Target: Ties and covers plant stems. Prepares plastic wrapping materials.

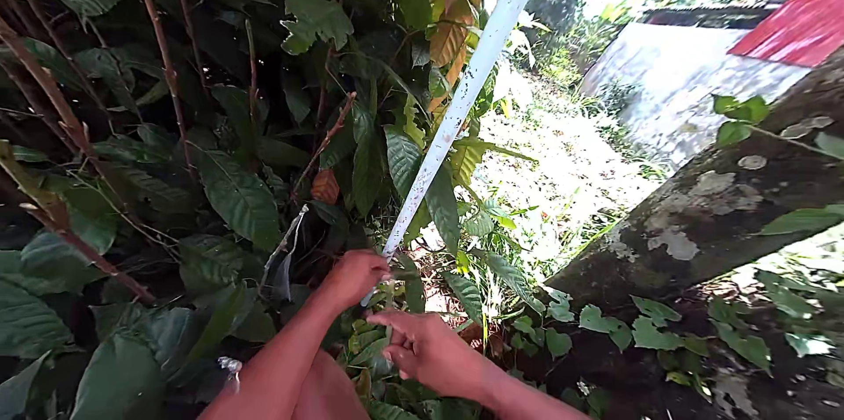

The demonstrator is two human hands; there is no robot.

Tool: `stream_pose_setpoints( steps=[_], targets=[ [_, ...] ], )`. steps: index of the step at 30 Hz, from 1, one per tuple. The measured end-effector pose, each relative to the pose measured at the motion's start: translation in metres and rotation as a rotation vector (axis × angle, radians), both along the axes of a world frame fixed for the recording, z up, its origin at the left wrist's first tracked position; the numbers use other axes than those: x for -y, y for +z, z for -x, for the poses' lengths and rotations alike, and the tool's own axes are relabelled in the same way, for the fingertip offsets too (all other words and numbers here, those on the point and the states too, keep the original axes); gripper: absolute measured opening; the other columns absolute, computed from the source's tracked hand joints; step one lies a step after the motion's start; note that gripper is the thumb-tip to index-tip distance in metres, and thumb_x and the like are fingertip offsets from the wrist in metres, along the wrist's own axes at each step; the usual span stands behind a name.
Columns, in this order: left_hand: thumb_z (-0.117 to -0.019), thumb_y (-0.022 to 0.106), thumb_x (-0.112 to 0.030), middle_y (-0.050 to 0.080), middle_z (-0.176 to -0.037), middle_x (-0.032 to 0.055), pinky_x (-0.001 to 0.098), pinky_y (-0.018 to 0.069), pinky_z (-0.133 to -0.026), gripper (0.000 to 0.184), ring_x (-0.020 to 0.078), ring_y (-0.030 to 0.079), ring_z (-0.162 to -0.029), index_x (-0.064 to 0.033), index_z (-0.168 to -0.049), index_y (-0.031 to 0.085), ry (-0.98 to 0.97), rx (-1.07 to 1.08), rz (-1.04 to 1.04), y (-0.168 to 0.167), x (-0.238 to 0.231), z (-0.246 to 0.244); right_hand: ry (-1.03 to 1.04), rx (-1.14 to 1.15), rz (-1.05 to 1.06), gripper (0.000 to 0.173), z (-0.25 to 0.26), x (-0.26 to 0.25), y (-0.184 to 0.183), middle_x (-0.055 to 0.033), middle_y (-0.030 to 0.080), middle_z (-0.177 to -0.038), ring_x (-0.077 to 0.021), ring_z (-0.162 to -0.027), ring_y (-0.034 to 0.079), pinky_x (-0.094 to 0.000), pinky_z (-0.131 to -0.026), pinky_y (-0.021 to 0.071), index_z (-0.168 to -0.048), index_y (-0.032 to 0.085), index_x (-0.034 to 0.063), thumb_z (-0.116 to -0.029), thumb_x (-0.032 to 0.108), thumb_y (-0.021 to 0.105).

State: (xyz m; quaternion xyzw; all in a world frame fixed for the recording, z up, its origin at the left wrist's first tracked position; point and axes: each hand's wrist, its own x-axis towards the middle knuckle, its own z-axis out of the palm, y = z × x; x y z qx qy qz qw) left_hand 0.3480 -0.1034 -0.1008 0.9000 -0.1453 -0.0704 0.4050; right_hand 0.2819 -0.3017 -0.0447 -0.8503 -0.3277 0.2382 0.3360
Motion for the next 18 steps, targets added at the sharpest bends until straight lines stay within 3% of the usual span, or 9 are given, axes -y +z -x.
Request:
stream_pose_setpoints(
  steps=[2,3,5,6,8,10,13,16,18],
  targets=[
    [-0.1005,0.061,-0.014,0.071,-0.113,0.0199,0.0514,0.0505,-0.102,0.022,0.0333,0.067,-0.109,-0.0003,-0.112,0.075,-0.095,0.002,-0.026,-0.01,0.01,0.003,-0.02,-0.207,-0.074,0.027,-0.024,0.003,0.021,-0.0087,0.074,-0.099,-0.0137,-0.072,0.068,-0.0323,-0.064,0.0578,-0.127,0.065,0.0024,-0.102,0.011,0.059],
    [-0.0992,0.062,-0.014,0.071,-0.112,0.0212,0.0546,0.0504,-0.101,0.023,0.0357,0.067,-0.109,0.001,-0.112,0.073,-0.111,0.004,-0.023,-0.015,0.014,0.006,-0.046,-0.249,-0.119,0.029,-0.045,0.008,0.028,-0.0071,0.073,-0.108,-0.0109,-0.077,0.068,-0.029,-0.063,0.056,-0.13,0.062,0.002,-0.1023,0.01,0.057],
    [-0.1003,0.06,-0.014,0.07,-0.115,0.0215,0.0536,0.0498,-0.103,0.024,0.0352,0.067,-0.112,0.0014,-0.116,0.071,-0.122,-0.019,-0.039,-0.016,0.016,0.014,-0.072,-0.083,-0.003,0.042,-0.09,0.024,0.03,-0.0066,0.065,-0.136,-0.0114,-0.098,0.069,-0.0302,-0.073,0.0562,-0.145,0.05,0.0071,-0.1034,0.006,0.048],
    [-0.1012,0.059,-0.011,0.069,-0.118,0.0218,0.0517,0.0484,-0.105,0.024,0.0352,0.065,-0.115,0.0021,-0.117,0.071,-0.133,-0.033,-0.072,-0.01,0.013,0.016,-0.065,0.109,0.191,0.046,-0.105,0.033,0.025,-0.0087,0.062,-0.143,-0.016,-0.112,0.069,-0.0369,-0.087,0.0592,-0.15,0.047,0.0107,-0.1039,0.005,0.046],
    [-0.1001,0.061,-0.009,0.069,-0.121,0.0197,0.0486,0.0485,-0.106,0.023,0.0326,0.065,-0.116,-0.0002,-0.118,0.072,-0.119,-0.02,-0.113,-0.001,0.001,0.017,-0.062,0.425,0.494,0.054,-0.107,0.041,0.003,-0.024,0.065,-0.127,-0.0408,-0.112,0.066,-0.061,-0.089,0.0547,-0.149,0.053,0.0215,-0.0988,0.005,0.049],
    [-0.0995,0.062,-0.011,0.07,-0.119,0.0176,0.0474,0.0494,-0.105,0.021,0.0298,0.066,-0.114,-0.0025,-0.115,0.074,-0.058,-0.021,-0.101,0.005,-0.011,0.019,-0.026,0.512,0.534,0.045,-0.097,0.044,-0.023,-0.0264,0.068,-0.113,-0.0482,-0.108,0.064,-0.0651,-0.089,0.0515,-0.14,0.064,0.0231,-0.0973,0.01,0.055],
    [-0.1007,0.062,-0.018,0.072,-0.115,0.0119,0.0482,0.0527,-0.1,0.021,0.0247,0.069,-0.106,-0.0073,-0.115,0.074,0.088,-0.122,-0.088,0.01,-0.016,0.017,-0.066,0.375,0.483,0.028,-0.064,0.031,-0.042,-0.0169,0.073,-0.116,-0.0396,-0.116,0.066,-0.0595,-0.101,0.0504,-0.126,0.07,0.0133,-0.1028,0.022,0.058],
    [-0.0992,0.064,-0.02,0.073,-0.11,0.0116,0.0527,0.0552,-0.095,0.021,0.0275,0.071,-0.1,-0.0088,-0.113,0.074,0.15,-0.176,-0.139,0.011,-0.01,0.013,0.023,0.279,0.244,0.032,-0.009,0.004,-0.015,-0.0173,0.075,-0.102,-0.0355,-0.092,0.074,-0.0552,-0.085,0.0584,-0.133,0.066,0.0088,-0.1032,0.017,0.058],
    [-0.0973,0.063,-0.018,0.072,-0.114,0.016,0.0605,0.051,-0.096,0.021,0.0354,0.067,-0.11,-0.0069,-0.111,0.074,0.062,-0.153,-0.261,0.013,-0.002,0.019,0.027,0.067,-0.085,0.031,-0.016,0.006,0.01,-0.012,0.074,-0.101,-0.0201,-0.077,0.07,-0.0387,-0.069,0.0592,-0.13,0.066,0.0033,-0.1015,0.014,0.061]
  ],
)
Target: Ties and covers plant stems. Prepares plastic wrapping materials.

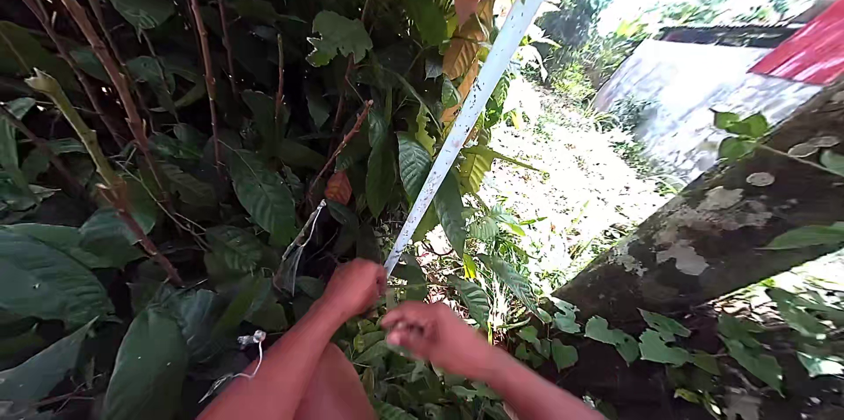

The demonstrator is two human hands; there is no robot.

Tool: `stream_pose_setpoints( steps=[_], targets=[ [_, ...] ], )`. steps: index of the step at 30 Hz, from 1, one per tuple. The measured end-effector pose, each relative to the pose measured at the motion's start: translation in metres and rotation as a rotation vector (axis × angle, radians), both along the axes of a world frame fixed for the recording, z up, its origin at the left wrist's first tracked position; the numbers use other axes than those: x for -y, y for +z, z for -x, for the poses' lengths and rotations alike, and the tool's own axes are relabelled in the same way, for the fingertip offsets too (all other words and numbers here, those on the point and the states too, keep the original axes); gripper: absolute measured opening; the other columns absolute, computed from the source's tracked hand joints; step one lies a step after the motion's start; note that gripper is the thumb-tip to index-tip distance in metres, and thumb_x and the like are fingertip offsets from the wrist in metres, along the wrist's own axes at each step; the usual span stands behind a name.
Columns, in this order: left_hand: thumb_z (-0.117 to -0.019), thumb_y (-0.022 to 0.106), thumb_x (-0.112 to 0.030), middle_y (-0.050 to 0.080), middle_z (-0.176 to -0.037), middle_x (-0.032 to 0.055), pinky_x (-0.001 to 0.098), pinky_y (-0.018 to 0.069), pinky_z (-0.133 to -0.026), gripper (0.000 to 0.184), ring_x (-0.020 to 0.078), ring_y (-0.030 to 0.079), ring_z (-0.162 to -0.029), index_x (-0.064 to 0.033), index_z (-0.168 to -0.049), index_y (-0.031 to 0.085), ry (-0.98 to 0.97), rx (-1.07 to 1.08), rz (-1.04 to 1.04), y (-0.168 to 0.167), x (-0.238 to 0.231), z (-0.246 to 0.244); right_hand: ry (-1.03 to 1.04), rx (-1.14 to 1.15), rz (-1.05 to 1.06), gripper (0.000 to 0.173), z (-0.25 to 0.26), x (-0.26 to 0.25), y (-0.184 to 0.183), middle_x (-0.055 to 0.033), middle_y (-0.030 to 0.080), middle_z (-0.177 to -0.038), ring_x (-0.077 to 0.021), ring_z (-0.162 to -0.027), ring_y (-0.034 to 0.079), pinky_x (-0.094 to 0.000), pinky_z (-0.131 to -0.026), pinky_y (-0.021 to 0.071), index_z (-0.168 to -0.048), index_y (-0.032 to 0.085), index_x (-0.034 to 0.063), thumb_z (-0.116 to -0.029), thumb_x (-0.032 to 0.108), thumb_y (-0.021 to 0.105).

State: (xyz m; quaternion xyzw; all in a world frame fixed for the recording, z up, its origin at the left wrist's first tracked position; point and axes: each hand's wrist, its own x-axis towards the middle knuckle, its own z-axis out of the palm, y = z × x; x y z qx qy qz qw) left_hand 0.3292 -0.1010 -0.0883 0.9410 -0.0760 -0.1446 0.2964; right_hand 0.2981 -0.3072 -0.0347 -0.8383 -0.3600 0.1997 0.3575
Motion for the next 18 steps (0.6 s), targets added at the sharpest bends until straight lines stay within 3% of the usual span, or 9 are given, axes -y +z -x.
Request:
stream_pose_setpoints(
  steps=[2,3,5,7,9,11,13,15,18],
  targets=[
    [-0.0992,0.062,-0.02,0.069,-0.118,0.02,0.0637,0.049,-0.097,0.024,0.0401,0.065,-0.115,-0.0034,-0.113,0.072,-0.115,0.029,-0.024,-0.001,0.0,0.011,-0.041,-0.162,-0.177,0.038,-0.052,0.026,0.002,-0.0109,0.068,-0.13,-0.0114,-0.093,0.07,-0.0262,-0.069,0.0555,-0.135,0.055,0.0014,-0.099,0.013,0.058],
    [-0.1015,0.06,-0.02,0.068,-0.121,0.0175,0.0609,0.0487,-0.1,0.024,0.0371,0.064,-0.117,-0.0043,-0.115,0.072,-0.163,0.059,-0.011,-0.003,-0.003,0.014,-0.063,-0.096,-0.059,0.044,-0.073,0.042,-0.006,-0.0099,0.062,-0.141,-0.0122,-0.11,0.067,-0.0278,-0.082,0.0549,-0.142,0.052,0.003,-0.0996,0.013,0.057],
    [-0.1031,0.059,-0.024,0.069,-0.123,0.0122,0.0563,0.048,-0.103,0.025,0.0308,0.064,-0.119,-0.0088,-0.118,0.072,-0.147,0.1,0.028,0.003,-0.015,0.013,-0.097,0.165,0.346,0.045,-0.067,0.043,-0.023,-0.0168,0.063,-0.137,-0.0282,-0.125,0.062,-0.0481,-0.104,0.0514,-0.145,0.058,0.0097,-0.1007,0.017,0.061],
    [-0.1023,0.061,-0.024,0.07,-0.122,0.011,0.0563,0.0482,-0.104,0.025,0.0293,0.065,-0.117,-0.0112,-0.121,0.072,-0.087,0.105,0.083,0.004,-0.02,0.013,-0.065,0.258,0.4,0.033,-0.018,0.02,-0.02,-0.0193,0.073,-0.114,-0.0362,-0.109,0.069,-0.055,-0.097,0.0539,-0.133,0.066,0.0086,-0.1012,0.018,0.06],
    [-0.1015,0.062,-0.02,0.069,-0.123,0.0138,0.0592,0.0477,-0.103,0.023,0.0331,0.064,-0.118,-0.0098,-0.119,0.074,-0.116,0.1,0.061,0.003,-0.015,0.011,-0.015,0.121,0.133,0.029,-0.008,0.008,0.006,-0.0142,0.074,-0.105,-0.0239,-0.089,0.072,-0.0415,-0.081,0.0597,-0.128,0.066,0.0022,-0.1015,0.013,0.06],
    [-0.1015,0.06,-0.017,0.068,-0.124,0.016,0.0614,0.0477,-0.101,0.022,0.0361,0.063,-0.119,-0.0077,-0.116,0.073,-0.206,0.084,0.008,-0.001,-0.007,0.022,0.052,-0.055,0.056,0.039,-0.05,0.019,0.011,-0.0103,0.068,-0.13,-0.0136,-0.101,0.068,-0.0305,-0.083,0.0558,-0.139,0.057,0.0018,-0.101,0.011,0.056],
    [-0.1022,0.06,-0.021,0.07,-0.123,0.0133,0.0588,0.0485,-0.102,0.023,0.0328,0.065,-0.118,-0.0084,-0.116,0.074,-0.194,0.104,0.023,-0.001,-0.013,0.027,0.047,0.032,0.282,0.049,-0.068,0.031,-0.011,-0.0118,0.058,-0.146,-0.0231,-0.126,0.062,-0.0437,-0.104,0.0517,-0.15,0.052,0.0091,-0.1017,0.012,0.058],
    [-0.1001,0.065,-0.023,0.073,-0.114,0.0113,0.0581,0.0501,-0.099,0.022,0.0302,0.068,-0.109,-0.0099,-0.116,0.074,-0.052,0.104,0.119,0.005,-0.026,0.024,0.003,0.206,0.375,0.039,-0.031,0.013,-0.022,-0.0195,0.068,-0.125,-0.0374,-0.117,0.066,-0.0571,-0.101,0.0519,-0.138,0.062,0.0081,-0.1003,0.016,0.063],
    [-0.0971,0.068,-0.02,0.073,-0.111,0.0163,0.0622,0.0484,-0.099,0.022,0.0359,0.067,-0.11,-0.0051,-0.111,0.075,-0.018,0.084,0.137,0.006,-0.019,0.025,0.044,0.102,0.042,0.029,-0.009,-0.01,0.006,-0.0112,0.075,-0.099,-0.0194,-0.082,0.072,-0.0389,-0.077,0.0602,-0.126,0.067,0.0017,-0.1003,0.016,0.064]
  ],
)
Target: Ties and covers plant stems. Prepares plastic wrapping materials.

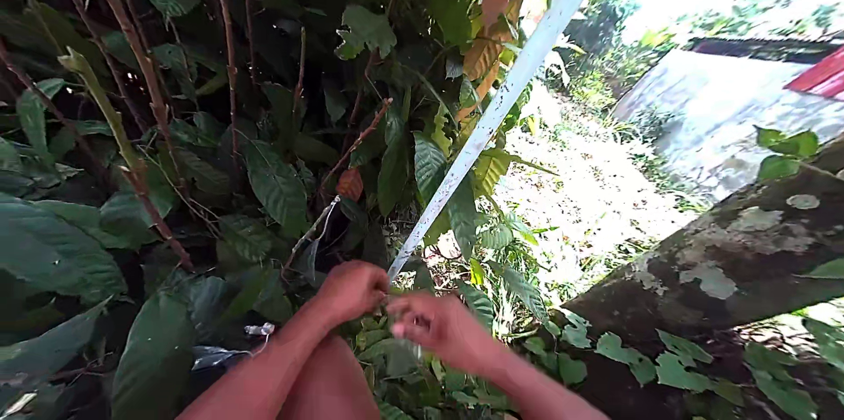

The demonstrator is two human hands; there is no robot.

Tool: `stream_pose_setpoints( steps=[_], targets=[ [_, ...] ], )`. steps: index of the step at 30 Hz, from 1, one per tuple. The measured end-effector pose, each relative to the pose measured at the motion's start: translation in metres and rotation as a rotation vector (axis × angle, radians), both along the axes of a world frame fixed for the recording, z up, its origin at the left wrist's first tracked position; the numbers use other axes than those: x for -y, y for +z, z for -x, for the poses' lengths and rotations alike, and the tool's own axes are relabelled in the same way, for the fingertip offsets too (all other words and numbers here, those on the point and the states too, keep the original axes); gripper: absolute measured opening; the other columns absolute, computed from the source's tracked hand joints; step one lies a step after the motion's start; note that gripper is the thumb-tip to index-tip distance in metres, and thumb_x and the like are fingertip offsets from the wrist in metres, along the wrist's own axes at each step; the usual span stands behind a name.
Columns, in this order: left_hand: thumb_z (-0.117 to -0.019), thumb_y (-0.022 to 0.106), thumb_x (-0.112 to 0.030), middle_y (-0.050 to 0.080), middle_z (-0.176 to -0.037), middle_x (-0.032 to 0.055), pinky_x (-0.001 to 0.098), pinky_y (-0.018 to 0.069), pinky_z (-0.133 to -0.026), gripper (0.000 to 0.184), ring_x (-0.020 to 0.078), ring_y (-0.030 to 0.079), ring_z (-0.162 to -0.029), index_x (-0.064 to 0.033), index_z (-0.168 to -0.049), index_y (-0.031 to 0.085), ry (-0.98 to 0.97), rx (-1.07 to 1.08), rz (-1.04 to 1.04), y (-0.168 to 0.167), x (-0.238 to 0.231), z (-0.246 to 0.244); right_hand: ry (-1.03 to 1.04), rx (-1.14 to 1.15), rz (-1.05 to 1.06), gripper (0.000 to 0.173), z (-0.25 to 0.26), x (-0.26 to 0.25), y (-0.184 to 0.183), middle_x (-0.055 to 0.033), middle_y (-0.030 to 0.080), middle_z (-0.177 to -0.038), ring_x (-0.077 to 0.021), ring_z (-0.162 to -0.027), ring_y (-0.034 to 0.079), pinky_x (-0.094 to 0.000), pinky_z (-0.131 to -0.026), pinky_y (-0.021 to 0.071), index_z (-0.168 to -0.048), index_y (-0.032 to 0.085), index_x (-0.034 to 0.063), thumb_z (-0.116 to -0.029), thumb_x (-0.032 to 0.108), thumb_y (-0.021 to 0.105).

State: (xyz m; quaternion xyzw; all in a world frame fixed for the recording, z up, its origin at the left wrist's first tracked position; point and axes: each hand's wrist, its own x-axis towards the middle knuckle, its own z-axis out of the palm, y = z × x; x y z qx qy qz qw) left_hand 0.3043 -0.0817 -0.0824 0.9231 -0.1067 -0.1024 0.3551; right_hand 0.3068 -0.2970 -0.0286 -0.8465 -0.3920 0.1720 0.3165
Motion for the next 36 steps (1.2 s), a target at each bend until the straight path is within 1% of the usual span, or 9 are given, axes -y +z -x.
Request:
stream_pose_setpoints(
  steps=[2,5,12,17,21,25,30,33,36],
  targets=[
    [-0.0957,0.068,-0.018,0.072,-0.112,0.0163,0.0626,0.0411,-0.105,0.019,0.0381,0.063,-0.116,-0.0041,-0.106,0.076,-0.066,0.056,-0.04,-0.005,0.007,0.009,0.065,-0.217,-0.049,0.038,-0.049,0.009,-0.003,-0.0081,0.067,-0.131,-0.0094,-0.102,0.067,-0.0287,-0.085,0.0548,-0.139,0.055,0.0014,-0.102,0.011,0.054],
    [-0.0925,0.071,-0.02,0.075,-0.107,0.0079,0.0593,0.0336,-0.109,0.014,0.032,0.06,-0.119,-0.0113,-0.098,0.079,0.037,0.229,0.013,-0.002,-0.009,0.008,0.091,-0.139,0.144,0.046,-0.063,0.019,-0.045,-0.0121,0.058,-0.147,-0.024,-0.134,0.056,-0.0467,-0.113,0.0448,-0.145,0.056,0.0042,-0.0995,0.0,0.053],
    [-0.0955,0.067,-0.025,0.075,-0.107,0.0088,0.0543,0.028,-0.115,0.021,0.026,0.063,-0.116,-0.0093,-0.102,0.078,0.163,0.14,-0.048,-0.005,0.003,0.006,-0.079,-0.046,0.033,0.032,0.014,-0.009,-0.022,-0.0072,0.073,-0.087,-0.018,-0.072,0.068,-0.0392,-0.072,0.0579,-0.128,0.066,0.0063,-0.0994,0.021,0.066],
    [-0.0958,0.067,-0.025,0.074,-0.112,0.0102,0.0613,0.0232,-0.118,0.02,0.0298,0.06,-0.126,-0.0093,-0.102,0.077,-0.05,0.248,-0.128,-0.009,0.013,0.018,0.016,-0.275,0.047,0.046,-0.069,0.012,-0.016,-0.009,0.062,-0.141,-0.015,-0.108,0.068,-0.0339,-0.086,0.0566,-0.147,0.047,0.0028,-0.1027,0.012,0.055],
    [-0.0996,0.063,-0.024,0.075,-0.114,0.0065,0.0587,0.0198,-0.121,0.021,0.025,0.064,-0.122,-0.013,-0.111,0.077,0.015,0.23,-0.12,0.004,-0.001,0.018,-0.088,-0.051,0.22,0.035,-0.022,0.003,-0.032,-0.0153,0.073,-0.103,-0.0259,-0.087,0.072,-0.046,-0.085,0.0592,-0.134,0.063,0.0035,-0.1019,0.018,0.06],
    [-0.1004,0.065,-0.025,0.075,-0.113,0.0094,0.0615,0.0187,-0.121,0.023,0.0287,0.066,-0.117,-0.0134,-0.117,0.076,-0.026,0.198,-0.125,0.01,-0.011,0.012,0.052,-0.269,-0.198,0.035,0.018,0.021,0.017,-0.0028,0.067,-0.084,-0.0062,-0.059,0.058,-0.0242,-0.053,0.0516,-0.135,0.065,0.0072,-0.1001,0.013,0.062],
    [-0.1008,0.063,-0.025,0.073,-0.122,0.0075,0.0657,0.015,-0.12,0.021,0.0298,0.052,-0.138,-0.0131,-0.111,0.078,-0.16,0.203,-0.156,0.009,-0.006,0.019,-0.081,-0.068,0.154,0.046,-0.043,0.044,0.015,-0.0083,0.065,-0.138,-0.0201,-0.116,0.067,-0.044,-0.094,0.0568,-0.145,0.055,0.0076,-0.1007,0.02,0.063],
    [-0.1017,0.063,-0.028,0.074,-0.117,0.0095,0.0651,0.0169,-0.121,0.024,0.0304,0.061,-0.126,-0.0129,-0.115,0.076,-0.109,0.198,-0.158,0.012,-0.014,0.016,-0.05,0.05,0.072,0.03,-0.006,0.025,0.02,-0.0082,0.072,-0.093,-0.0164,-0.073,0.067,-0.0362,-0.066,0.0567,-0.124,0.066,0.0032,-0.1004,0.02,0.063],
    [-0.1019,0.062,-0.025,0.074,-0.117,0.011,0.0674,0.0188,-0.118,0.022,0.0323,0.06,-0.127,-0.0124,-0.112,0.077,-0.198,0.214,-0.218,0.007,-0.001,0.02,0.012,-0.284,-0.087,0.042,-0.052,0.03,0.009,-0.0084,0.067,-0.132,-0.0102,-0.096,0.069,-0.0258,-0.072,0.0553,-0.141,0.05,0.0024,-0.0999,0.012,0.052]
  ],
)
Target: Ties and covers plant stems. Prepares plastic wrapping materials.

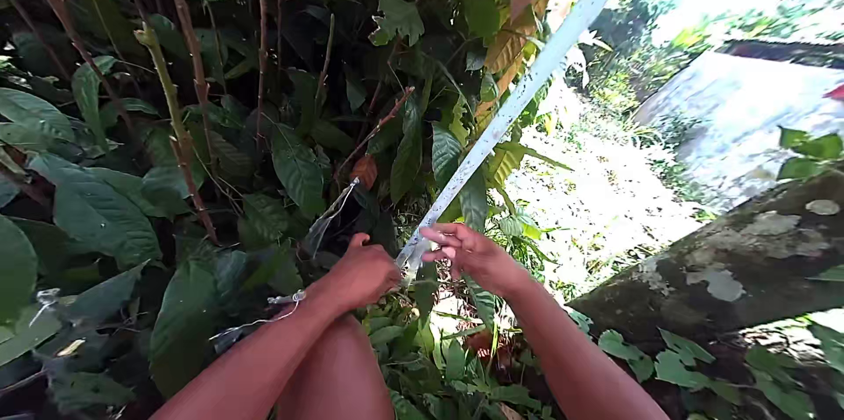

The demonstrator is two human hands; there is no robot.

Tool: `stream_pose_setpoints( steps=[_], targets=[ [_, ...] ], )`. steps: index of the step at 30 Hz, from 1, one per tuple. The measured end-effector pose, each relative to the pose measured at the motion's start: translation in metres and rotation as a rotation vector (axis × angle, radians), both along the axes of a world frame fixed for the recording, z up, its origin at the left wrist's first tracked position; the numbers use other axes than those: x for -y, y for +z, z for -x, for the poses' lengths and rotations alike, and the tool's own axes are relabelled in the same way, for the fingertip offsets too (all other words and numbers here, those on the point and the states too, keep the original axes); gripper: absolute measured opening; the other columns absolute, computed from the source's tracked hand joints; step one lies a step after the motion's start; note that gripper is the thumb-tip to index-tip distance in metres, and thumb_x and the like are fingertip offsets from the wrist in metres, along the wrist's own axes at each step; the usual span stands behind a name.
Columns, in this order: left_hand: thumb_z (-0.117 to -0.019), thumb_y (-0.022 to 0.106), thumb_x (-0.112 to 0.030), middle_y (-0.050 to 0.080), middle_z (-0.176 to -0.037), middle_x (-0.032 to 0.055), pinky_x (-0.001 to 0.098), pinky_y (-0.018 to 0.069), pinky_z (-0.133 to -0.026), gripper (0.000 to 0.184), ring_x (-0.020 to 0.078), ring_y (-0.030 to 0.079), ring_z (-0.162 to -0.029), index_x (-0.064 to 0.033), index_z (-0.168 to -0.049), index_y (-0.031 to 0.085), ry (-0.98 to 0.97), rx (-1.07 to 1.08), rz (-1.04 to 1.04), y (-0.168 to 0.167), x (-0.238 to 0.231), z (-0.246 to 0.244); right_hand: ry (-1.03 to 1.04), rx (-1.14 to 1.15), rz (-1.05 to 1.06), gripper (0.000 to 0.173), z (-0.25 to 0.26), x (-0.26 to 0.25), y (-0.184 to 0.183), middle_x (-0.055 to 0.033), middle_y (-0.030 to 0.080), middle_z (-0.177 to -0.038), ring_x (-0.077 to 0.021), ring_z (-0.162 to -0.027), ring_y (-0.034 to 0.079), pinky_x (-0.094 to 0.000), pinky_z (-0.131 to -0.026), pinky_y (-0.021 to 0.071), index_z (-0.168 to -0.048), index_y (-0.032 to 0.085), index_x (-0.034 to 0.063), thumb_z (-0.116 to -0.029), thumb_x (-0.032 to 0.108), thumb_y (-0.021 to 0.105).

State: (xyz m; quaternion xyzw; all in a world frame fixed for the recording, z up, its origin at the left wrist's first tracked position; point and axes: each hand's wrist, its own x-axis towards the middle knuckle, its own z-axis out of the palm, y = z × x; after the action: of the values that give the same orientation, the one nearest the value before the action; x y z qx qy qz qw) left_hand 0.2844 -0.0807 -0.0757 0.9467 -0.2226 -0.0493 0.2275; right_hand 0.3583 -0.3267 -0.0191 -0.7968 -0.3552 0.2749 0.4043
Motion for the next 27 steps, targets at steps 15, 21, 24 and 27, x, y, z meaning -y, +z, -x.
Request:
stream_pose_setpoints(
  steps=[15,21,24,27],
  targets=[
    [-0.1029,0.059,-0.024,0.074,-0.112,0.0088,0.0636,0.0323,-0.111,0.023,0.0318,0.06,-0.125,-0.0122,-0.107,0.078,-0.012,0.227,0.04,0.003,-0.007,0.003,-0.014,-0.166,-0.058,0.053,-0.014,-0.011,-0.005,-0.0078,0.057,-0.148,-0.0142,-0.109,0.068,-0.0318,-0.076,0.0564,-0.15,0.041,0.0053,-0.0995,0.012,0.055],
    [-0.1061,0.052,-0.021,0.072,-0.106,0.0129,0.0617,0.0347,-0.106,0.026,0.0347,0.065,-0.108,-0.0085,-0.105,0.075,-0.09,0.073,-0.144,0.009,0.0,0.008,-0.292,-0.349,-0.23,0.031,0.025,-0.028,0.018,0.0033,0.064,-0.074,0.0005,-0.055,0.053,-0.0154,-0.049,0.0413,-0.123,0.058,0.003,-0.0934,0.007,0.066],
    [-0.1056,0.052,-0.018,0.071,-0.11,0.0131,0.0606,0.0341,-0.106,0.025,0.0347,0.063,-0.109,-0.0082,-0.106,0.075,-0.072,0.047,-0.203,0.013,0.003,0.005,-0.201,-0.501,-0.253,0.015,0.041,-0.03,0.033,0.0044,0.064,-0.069,0.0022,-0.047,0.049,-0.0131,-0.043,0.0399,-0.111,0.066,0.0055,-0.0976,0.011,0.063],
    [-0.1052,0.054,-0.02,0.071,-0.109,0.0101,0.06,0.033,-0.109,0.024,0.0325,0.062,-0.113,-0.0107,-0.105,0.075,-0.129,0.093,-0.223,0.007,0.001,0.008,-0.132,-0.279,-0.326,0.029,0.019,-0.016,0.013,-0.0024,0.074,-0.114,-0.0027,-0.069,0.065,-0.0179,-0.054,0.051,-0.125,0.062,0.0048,-0.0968,0.009,0.063]
  ],
)
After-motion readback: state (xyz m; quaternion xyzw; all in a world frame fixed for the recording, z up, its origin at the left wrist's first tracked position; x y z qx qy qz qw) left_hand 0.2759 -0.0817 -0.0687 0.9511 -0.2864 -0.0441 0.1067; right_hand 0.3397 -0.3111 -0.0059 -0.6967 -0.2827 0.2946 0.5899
